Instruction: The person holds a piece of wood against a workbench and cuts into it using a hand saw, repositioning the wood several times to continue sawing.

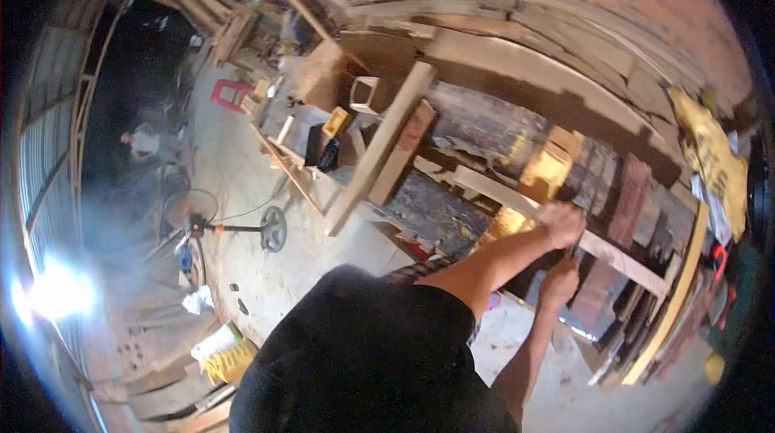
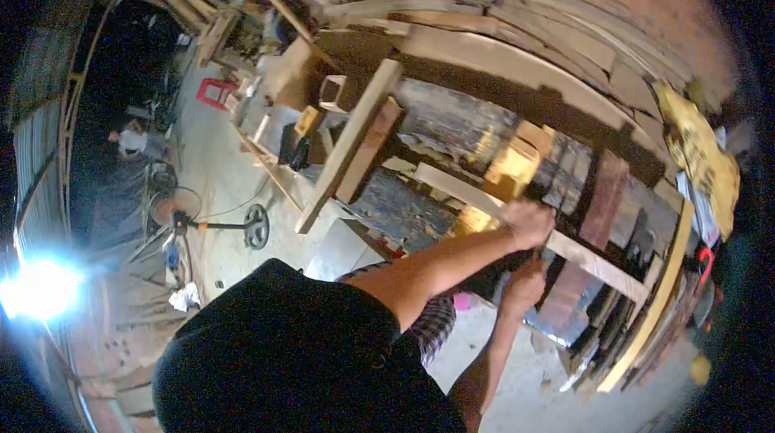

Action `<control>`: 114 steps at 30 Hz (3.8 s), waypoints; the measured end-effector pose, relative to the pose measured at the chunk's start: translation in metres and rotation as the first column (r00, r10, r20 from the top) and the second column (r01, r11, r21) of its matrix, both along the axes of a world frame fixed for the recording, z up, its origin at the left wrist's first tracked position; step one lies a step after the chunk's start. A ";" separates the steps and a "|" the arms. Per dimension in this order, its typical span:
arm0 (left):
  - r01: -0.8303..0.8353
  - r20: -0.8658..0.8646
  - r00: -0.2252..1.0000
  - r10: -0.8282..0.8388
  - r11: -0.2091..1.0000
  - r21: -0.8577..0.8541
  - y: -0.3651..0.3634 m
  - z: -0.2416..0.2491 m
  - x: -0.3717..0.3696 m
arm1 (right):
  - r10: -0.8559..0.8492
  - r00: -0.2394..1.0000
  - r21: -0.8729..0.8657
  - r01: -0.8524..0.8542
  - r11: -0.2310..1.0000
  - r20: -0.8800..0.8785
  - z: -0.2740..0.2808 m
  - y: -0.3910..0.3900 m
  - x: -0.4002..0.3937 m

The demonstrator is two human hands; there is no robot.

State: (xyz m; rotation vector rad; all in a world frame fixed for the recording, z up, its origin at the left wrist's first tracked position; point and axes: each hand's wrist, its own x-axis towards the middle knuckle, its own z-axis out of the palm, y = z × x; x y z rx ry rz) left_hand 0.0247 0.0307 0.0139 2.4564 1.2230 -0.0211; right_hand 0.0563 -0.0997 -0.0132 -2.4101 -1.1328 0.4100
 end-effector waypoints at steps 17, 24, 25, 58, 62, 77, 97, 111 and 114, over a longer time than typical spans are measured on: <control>-0.043 0.070 0.997 0.030 0.982 0.184 -0.006 -0.003 -0.004 | 0.016 0.998 0.130 -0.023 0.991 0.057 0.017 -0.001 -0.001; -0.068 0.130 0.990 0.047 0.986 0.156 -0.006 -0.001 -0.004 | 0.024 0.998 -0.040 -0.021 0.999 0.063 0.015 -0.001 0.000; -0.076 0.111 0.992 0.064 0.991 0.107 -0.006 0.002 -0.005 | 0.019 0.998 -0.039 -0.016 0.999 0.066 0.016 -0.001 0.000; -0.122 0.037 0.991 0.126 0.988 -0.093 0.004 0.010 0.000 | 0.103 0.989 0.072 -0.096 0.993 -0.105 0.025 -0.003 0.008; -0.085 0.067 0.994 0.088 0.995 -0.058 0.003 0.002 -0.001 | 0.095 0.988 0.110 -0.082 0.991 -0.124 0.022 -0.008 0.010; -0.066 0.050 0.997 0.064 0.997 0.032 0.001 -0.016 0.005 | 0.017 0.987 0.294 0.031 0.955 -0.162 -0.019 -0.017 0.005; -0.222 0.137 0.969 0.207 0.969 0.108 0.006 -0.008 0.012 | -0.266 0.944 0.020 0.275 0.961 -0.197 0.035 -0.036 -0.042; -0.241 -0.003 0.970 0.243 0.963 0.117 0.007 -0.016 0.015 | -0.297 0.952 -0.138 0.286 0.948 -0.068 0.036 -0.050 -0.038; -0.222 0.020 0.975 0.222 0.963 0.152 0.005 -0.018 0.014 | -0.181 0.981 0.046 0.185 0.982 -0.075 0.024 -0.014 -0.017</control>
